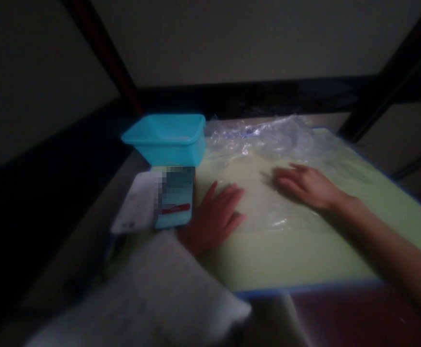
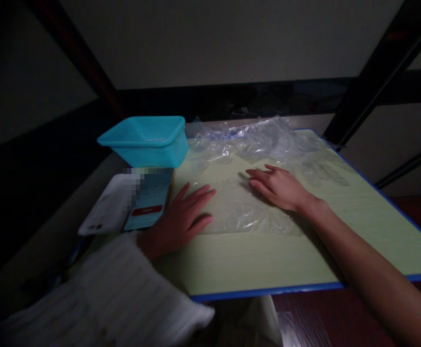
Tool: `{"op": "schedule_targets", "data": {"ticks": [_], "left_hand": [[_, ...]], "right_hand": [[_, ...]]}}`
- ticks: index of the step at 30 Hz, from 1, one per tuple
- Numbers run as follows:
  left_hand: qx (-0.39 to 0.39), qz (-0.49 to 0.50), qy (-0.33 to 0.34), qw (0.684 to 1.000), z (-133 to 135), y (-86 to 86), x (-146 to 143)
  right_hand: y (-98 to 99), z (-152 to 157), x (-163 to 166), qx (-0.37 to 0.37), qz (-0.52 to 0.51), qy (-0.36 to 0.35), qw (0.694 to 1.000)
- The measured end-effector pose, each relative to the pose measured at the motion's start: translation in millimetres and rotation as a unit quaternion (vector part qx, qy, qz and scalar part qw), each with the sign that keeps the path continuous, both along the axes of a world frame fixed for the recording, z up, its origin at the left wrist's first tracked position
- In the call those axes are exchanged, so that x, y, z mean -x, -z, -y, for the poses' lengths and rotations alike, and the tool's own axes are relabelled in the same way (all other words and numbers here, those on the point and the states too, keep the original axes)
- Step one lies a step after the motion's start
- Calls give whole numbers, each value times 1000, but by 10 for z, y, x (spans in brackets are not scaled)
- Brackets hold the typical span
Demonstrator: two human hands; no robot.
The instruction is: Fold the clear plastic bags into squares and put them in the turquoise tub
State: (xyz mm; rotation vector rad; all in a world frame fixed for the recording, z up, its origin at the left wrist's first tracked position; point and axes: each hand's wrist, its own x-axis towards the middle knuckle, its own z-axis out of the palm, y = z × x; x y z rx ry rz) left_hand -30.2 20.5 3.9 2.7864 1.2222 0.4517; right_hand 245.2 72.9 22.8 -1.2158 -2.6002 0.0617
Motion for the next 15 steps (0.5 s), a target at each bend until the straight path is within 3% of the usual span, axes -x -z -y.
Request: {"op": "schedule_targets", "data": {"ticks": [4,15], "left_hand": [[-11,42,20,999,5,-30,-3],[-41,49,71,995,22,-17,7]], "right_hand": [[-15,9,16,-8,13,71,997],[-18,18,40,-9,5,85,996]]}}
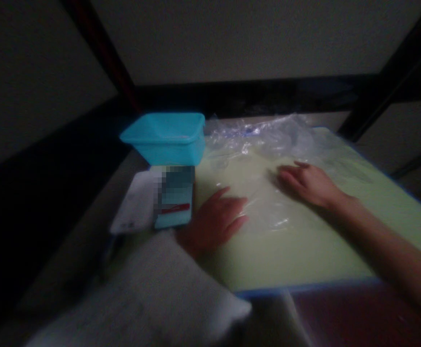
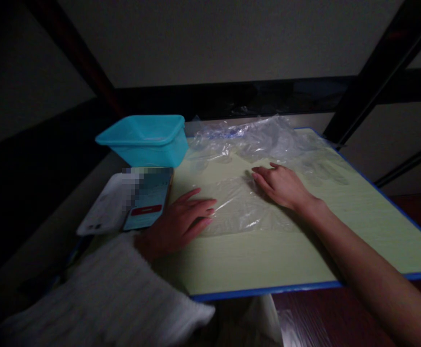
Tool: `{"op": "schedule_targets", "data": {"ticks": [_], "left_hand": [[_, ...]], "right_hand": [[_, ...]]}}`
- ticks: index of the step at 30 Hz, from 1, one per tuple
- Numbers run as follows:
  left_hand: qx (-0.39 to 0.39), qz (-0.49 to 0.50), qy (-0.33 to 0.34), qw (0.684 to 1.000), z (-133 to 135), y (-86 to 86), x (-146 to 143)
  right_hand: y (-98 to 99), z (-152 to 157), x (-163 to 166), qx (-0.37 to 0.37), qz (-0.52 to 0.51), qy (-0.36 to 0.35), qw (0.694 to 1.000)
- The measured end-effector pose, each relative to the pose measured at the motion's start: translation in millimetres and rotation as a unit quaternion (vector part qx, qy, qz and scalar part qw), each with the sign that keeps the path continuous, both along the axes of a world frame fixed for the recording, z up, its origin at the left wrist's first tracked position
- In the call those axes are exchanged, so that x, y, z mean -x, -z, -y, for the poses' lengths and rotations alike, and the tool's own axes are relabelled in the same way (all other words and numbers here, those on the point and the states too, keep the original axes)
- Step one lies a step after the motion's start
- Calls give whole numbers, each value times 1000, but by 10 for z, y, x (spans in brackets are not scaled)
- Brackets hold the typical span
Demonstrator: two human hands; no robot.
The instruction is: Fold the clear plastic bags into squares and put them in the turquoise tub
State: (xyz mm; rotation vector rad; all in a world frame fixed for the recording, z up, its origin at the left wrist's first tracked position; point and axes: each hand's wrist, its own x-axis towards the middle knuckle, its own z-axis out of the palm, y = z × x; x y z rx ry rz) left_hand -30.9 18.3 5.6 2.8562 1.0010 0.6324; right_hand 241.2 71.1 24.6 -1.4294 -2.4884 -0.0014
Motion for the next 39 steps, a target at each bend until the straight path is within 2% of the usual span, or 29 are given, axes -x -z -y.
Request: {"op": "schedule_targets", "data": {"ticks": [9,16,21,30,36,39], "left_hand": [[18,-23,60,998,59,-61,-26],[40,-10,117,992,195,-149,-118],[48,20,171,984,301,-139,-165],[62,14,289,955,426,-73,-289],[111,11,343,933,503,-105,-337],[97,11,350,931,511,-121,-338]], "right_hand": [[43,-44,2,8,2,-20,1000],[113,-51,36,4,-22,-53,998],[134,-11,127,19,-48,-92,994],[162,95,366,53,-52,-206,976],[154,206,546,83,-52,-318,943],[127,232,580,95,-50,-368,924]]}}
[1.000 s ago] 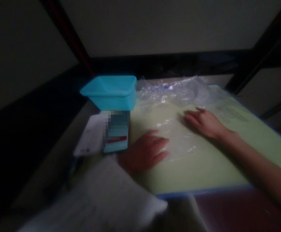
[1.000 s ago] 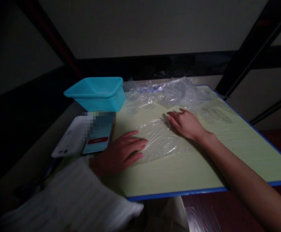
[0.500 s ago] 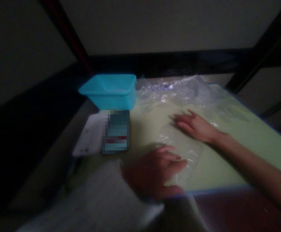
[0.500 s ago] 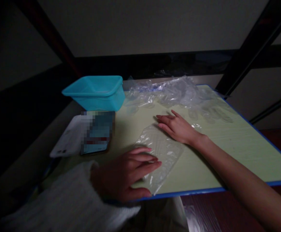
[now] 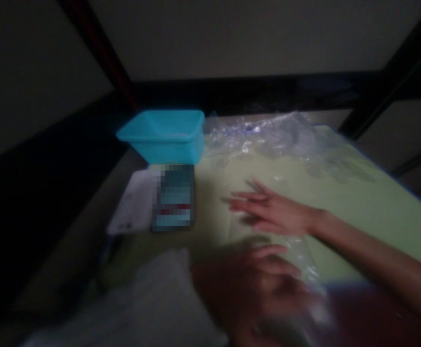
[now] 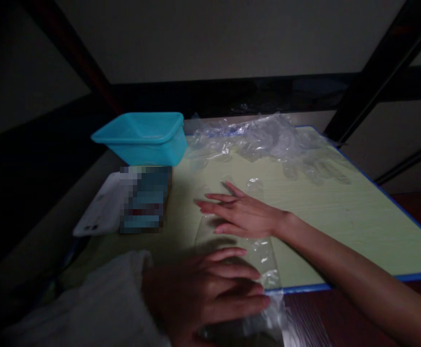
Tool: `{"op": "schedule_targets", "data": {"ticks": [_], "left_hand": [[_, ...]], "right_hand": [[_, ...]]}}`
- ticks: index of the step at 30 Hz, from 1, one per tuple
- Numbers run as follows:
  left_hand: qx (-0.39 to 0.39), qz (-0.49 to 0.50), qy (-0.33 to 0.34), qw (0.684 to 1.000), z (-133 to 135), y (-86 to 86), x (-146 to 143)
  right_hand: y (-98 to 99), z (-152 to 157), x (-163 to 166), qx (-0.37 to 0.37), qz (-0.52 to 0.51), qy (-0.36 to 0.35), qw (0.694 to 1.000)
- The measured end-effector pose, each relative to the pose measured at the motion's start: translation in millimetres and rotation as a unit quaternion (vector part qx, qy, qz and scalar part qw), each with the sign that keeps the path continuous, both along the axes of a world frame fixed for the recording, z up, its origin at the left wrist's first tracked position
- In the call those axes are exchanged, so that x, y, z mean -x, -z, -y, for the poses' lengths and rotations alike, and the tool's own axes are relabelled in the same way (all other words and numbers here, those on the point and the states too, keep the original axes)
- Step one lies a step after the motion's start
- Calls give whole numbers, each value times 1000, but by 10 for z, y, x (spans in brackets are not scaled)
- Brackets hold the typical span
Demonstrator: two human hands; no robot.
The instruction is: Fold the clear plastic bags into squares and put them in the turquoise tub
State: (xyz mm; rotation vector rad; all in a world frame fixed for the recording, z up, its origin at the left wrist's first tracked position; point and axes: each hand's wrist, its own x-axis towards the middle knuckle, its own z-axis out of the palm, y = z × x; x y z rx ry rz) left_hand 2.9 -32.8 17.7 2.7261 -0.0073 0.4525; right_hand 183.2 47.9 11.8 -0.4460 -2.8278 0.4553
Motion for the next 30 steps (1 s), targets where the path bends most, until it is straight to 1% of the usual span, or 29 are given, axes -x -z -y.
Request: {"op": "schedule_targets", "data": {"ticks": [1,2,3,4,5,6,7,8,9,11,13,17,20,25,27,30], "left_hand": [[-10,11,-8,1000,-12,-5,5],[-22,28,-32,999,-34,-8,13],[-31,52,-77,995,-67,-7,28],[-39,76,-139,987,-111,-1,47],[-46,100,-218,970,-164,11,72],[-48,111,-309,943,-224,29,101],[-48,118,-384,914,-288,53,132],[-49,121,-443,887,-353,80,161],[-40,91,-485,869,-414,108,187],[-42,33,-512,857,-512,157,221],[-44,-9,-521,852,-566,184,232],[-47,-38,-531,845,-579,190,219],[-53,-63,-545,834,-571,208,210],[-63,-81,-560,822,-570,263,192],[-60,-72,-565,820,-569,249,187],[-63,-54,-571,817,-567,204,187]], "right_hand": [[-16,-3,-14,1,-5,-7,1000],[-36,-13,-44,1,-14,-3,1000],[-59,-29,-90,-2,-26,9,1000],[-83,-51,-150,-7,-41,33,999],[-107,-78,-223,-14,-54,62,996],[-128,-108,-303,-23,-62,89,994],[-143,-141,-387,-30,-63,109,992],[-153,-173,-469,-33,-57,128,990],[-157,-204,-545,-32,-47,146,988],[-149,-257,-663,-31,-26,178,983],[-134,-292,-724,-31,-11,199,979],[-114,-326,-719,-40,11,215,976],[-81,-350,-690,-68,18,221,973],[7,-373,-669,-111,26,236,965],[17,-365,-666,-127,27,240,962],[4,-349,-662,-140,2,251,958]]}}
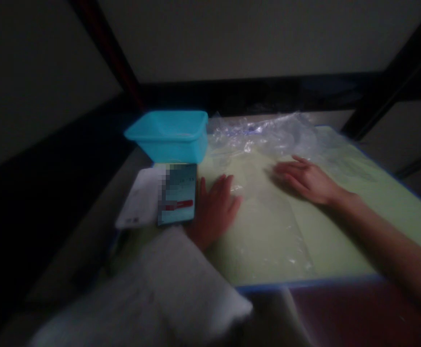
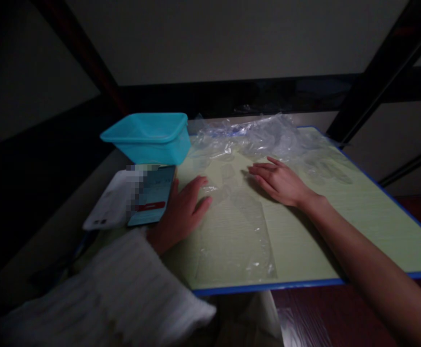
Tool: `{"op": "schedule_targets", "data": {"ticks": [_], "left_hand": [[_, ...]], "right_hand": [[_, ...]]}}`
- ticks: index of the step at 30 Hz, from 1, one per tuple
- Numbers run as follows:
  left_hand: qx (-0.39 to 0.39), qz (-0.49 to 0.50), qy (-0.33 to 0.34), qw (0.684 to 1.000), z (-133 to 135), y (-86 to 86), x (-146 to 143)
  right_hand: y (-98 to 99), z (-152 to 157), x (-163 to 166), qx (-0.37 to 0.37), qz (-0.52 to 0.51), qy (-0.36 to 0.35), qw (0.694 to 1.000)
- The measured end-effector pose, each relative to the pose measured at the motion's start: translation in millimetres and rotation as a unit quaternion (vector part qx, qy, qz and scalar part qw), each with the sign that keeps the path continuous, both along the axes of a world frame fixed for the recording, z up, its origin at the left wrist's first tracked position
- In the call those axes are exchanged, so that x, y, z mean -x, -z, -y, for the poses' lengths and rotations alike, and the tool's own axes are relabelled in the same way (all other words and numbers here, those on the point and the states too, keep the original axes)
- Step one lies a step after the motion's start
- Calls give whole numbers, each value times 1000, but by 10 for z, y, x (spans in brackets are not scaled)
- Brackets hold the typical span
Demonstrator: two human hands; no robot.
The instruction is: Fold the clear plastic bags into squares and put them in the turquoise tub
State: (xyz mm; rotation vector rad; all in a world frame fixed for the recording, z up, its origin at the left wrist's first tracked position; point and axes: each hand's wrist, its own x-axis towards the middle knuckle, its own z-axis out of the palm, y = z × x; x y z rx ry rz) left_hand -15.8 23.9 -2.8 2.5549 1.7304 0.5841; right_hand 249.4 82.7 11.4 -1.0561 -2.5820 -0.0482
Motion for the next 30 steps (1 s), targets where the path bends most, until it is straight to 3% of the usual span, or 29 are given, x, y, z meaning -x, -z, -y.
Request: {"op": "schedule_targets", "data": {"ticks": [9,13,15,17,21,23,30], "left_hand": [[74,-16,31,997,-22,71,-9],[55,25,46,997,-13,52,7],[38,52,94,993,17,11,17],[32,62,190,979,65,-36,18],[45,11,387,921,171,-93,-19],[52,-15,422,905,203,-94,-41],[40,-10,451,891,216,-55,-39]], "right_hand": [[53,-17,36,22,29,2,999],[59,-14,40,14,22,3,1000],[57,-13,38,14,13,7,1000],[61,-16,38,20,5,12,1000],[87,-28,46,37,-2,7,999],[102,-33,53,45,-4,-7,999],[118,-69,30,38,5,-5,999]]}}
